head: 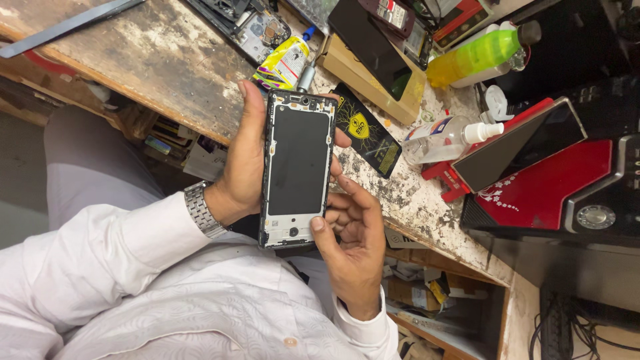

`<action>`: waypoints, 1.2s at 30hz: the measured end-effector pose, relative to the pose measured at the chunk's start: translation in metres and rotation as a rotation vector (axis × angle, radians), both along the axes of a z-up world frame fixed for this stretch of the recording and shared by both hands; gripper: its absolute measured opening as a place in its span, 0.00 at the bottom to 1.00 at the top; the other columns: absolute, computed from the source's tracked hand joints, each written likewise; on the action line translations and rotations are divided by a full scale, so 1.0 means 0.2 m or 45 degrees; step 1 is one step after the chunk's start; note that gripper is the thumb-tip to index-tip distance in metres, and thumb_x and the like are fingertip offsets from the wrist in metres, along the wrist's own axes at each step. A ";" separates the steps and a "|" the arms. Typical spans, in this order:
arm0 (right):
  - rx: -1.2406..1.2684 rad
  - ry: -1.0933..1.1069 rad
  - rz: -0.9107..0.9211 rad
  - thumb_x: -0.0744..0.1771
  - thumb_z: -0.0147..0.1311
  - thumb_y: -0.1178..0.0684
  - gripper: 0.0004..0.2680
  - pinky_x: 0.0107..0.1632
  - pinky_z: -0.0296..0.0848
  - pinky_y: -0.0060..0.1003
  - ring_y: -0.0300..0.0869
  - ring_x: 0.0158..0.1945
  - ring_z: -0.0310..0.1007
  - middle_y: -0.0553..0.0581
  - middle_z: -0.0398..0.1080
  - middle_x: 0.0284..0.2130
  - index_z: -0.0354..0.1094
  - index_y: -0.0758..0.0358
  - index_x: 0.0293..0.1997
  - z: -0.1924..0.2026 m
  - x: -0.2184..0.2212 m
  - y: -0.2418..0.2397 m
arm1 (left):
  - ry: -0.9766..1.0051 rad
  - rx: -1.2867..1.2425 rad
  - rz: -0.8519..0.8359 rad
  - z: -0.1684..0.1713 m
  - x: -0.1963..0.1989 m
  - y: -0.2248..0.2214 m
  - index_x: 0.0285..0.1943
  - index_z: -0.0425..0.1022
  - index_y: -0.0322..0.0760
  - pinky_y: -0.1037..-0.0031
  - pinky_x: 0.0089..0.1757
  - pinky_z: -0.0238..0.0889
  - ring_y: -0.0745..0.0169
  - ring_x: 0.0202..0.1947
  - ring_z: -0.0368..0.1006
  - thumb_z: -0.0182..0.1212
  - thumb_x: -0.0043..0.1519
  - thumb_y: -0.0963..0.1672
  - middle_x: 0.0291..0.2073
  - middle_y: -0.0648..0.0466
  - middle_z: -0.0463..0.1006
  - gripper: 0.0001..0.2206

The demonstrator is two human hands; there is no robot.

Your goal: The person holds a disassembled smartphone and uses a thin metal tool to scrape adhesive residue from the frame edges. The device is rotated to access different sides while the tool is applied along the perimeter.

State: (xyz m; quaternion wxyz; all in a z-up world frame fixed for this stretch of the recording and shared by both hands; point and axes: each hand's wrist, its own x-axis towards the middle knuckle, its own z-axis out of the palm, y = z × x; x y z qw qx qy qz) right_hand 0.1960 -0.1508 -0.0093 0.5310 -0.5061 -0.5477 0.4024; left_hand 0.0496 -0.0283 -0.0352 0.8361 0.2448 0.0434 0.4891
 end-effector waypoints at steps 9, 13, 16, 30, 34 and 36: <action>-0.024 0.003 0.019 0.68 0.54 0.68 0.21 0.50 0.76 0.31 0.36 0.46 0.74 0.69 0.69 0.58 0.52 0.72 0.69 0.00 0.00 0.01 | 0.034 -0.054 -0.053 0.01 0.01 0.01 0.73 0.63 0.32 0.65 0.41 0.78 0.58 0.38 0.80 0.20 0.63 0.66 0.46 0.42 0.79 0.46; -0.025 0.004 0.015 0.68 0.54 0.68 0.21 0.49 0.75 0.30 0.35 0.45 0.74 0.68 0.69 0.59 0.52 0.71 0.68 0.00 0.00 0.00 | 0.087 -0.015 -0.022 0.02 0.01 0.00 0.74 0.62 0.33 0.66 0.40 0.78 0.59 0.37 0.79 0.22 0.65 0.65 0.45 0.43 0.79 0.44; -0.040 -0.012 -0.005 0.68 0.54 0.68 0.21 0.48 0.74 0.30 0.36 0.44 0.74 0.66 0.71 0.53 0.52 0.71 0.68 -0.02 0.01 0.00 | 0.126 0.004 -0.011 0.01 0.00 0.01 0.74 0.62 0.33 0.67 0.40 0.78 0.59 0.37 0.79 0.24 0.65 0.64 0.43 0.43 0.79 0.43; 0.194 -0.335 -0.019 0.59 0.67 0.58 0.43 0.63 0.66 0.41 0.47 0.59 0.67 0.64 0.61 0.58 0.31 0.63 0.78 0.07 -0.16 0.18 | 0.590 0.707 0.392 0.18 -0.05 0.04 0.75 0.57 0.40 0.76 0.50 0.75 0.65 0.51 0.76 0.35 0.69 0.62 0.53 0.51 0.76 0.34; 0.239 -0.413 -0.151 0.60 0.65 0.61 0.40 0.63 0.67 0.40 0.47 0.58 0.67 0.63 0.61 0.57 0.35 0.63 0.79 0.05 -0.13 0.24 | 1.482 1.516 1.320 0.13 -0.40 0.17 0.64 0.69 0.27 0.61 0.60 0.66 0.39 0.60 0.73 0.62 0.69 0.52 0.60 0.38 0.74 0.25; 0.187 -0.494 -0.214 0.60 0.66 0.62 0.41 0.64 0.67 0.40 0.47 0.59 0.66 0.63 0.61 0.58 0.35 0.64 0.78 0.04 -0.06 0.21 | 1.833 1.134 1.159 0.06 -0.71 0.25 0.61 0.76 0.32 0.54 0.54 0.64 0.38 0.53 0.73 0.62 0.63 0.47 0.49 0.39 0.78 0.20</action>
